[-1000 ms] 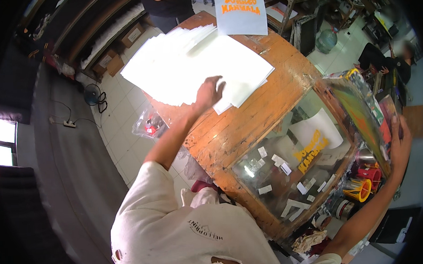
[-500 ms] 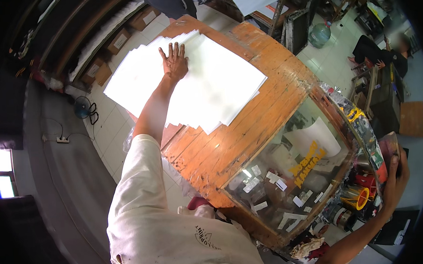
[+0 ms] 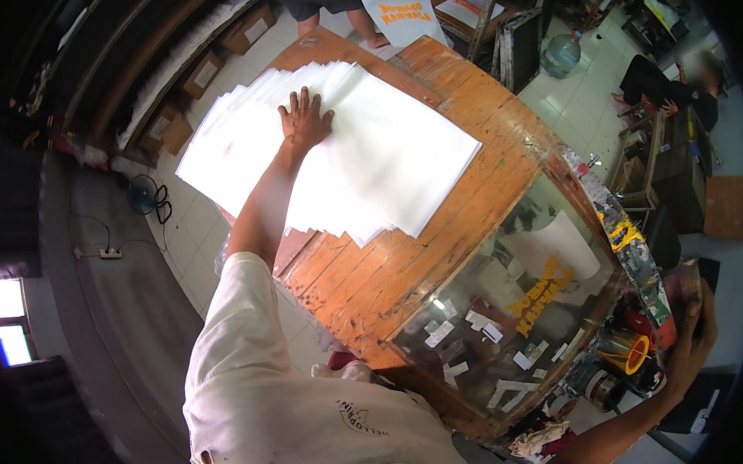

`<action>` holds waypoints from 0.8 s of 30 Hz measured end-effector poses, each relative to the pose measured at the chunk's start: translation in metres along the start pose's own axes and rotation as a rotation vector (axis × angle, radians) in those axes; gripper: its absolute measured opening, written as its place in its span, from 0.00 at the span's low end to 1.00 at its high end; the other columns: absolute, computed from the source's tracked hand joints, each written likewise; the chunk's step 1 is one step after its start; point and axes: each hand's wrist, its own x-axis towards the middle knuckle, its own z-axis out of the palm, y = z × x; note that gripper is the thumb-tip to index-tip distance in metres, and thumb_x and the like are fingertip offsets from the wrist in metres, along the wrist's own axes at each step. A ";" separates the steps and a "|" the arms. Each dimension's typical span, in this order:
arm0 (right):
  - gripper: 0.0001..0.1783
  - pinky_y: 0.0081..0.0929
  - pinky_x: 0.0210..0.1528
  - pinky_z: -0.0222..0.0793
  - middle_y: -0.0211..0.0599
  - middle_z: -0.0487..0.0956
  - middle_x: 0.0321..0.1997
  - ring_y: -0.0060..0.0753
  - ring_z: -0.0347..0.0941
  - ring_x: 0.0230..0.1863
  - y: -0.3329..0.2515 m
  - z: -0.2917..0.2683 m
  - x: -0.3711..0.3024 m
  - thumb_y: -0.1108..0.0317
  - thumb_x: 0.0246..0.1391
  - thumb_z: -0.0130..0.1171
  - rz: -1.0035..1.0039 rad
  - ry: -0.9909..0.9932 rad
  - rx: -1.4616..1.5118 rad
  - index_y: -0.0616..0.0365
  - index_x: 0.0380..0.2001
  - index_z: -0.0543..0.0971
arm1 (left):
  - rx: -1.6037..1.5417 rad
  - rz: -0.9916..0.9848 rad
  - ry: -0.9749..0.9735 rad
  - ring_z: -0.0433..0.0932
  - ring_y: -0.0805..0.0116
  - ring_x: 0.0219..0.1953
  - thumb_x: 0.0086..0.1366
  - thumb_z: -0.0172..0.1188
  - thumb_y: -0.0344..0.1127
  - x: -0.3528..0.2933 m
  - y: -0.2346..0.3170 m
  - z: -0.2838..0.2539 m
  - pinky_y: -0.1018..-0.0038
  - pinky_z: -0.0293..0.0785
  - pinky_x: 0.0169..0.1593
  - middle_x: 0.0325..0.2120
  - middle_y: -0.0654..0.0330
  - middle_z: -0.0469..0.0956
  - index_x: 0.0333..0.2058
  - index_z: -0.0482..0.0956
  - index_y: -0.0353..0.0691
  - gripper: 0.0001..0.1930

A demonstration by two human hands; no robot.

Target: The person performs screen printing by placing sheets of paper onto a backlit glass table, lowering a screen frame, and using a squeegee to apply orange ink across the stencil.

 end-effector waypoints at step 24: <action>0.28 0.33 0.63 0.66 0.45 0.81 0.57 0.35 0.75 0.58 -0.011 -0.005 -0.005 0.51 0.72 0.52 0.032 0.021 -0.079 0.65 0.61 0.76 | -0.212 0.274 0.330 0.40 0.40 0.78 0.74 0.40 0.64 -0.163 0.130 0.041 0.28 0.35 0.72 0.76 0.46 0.45 0.75 0.53 0.52 0.38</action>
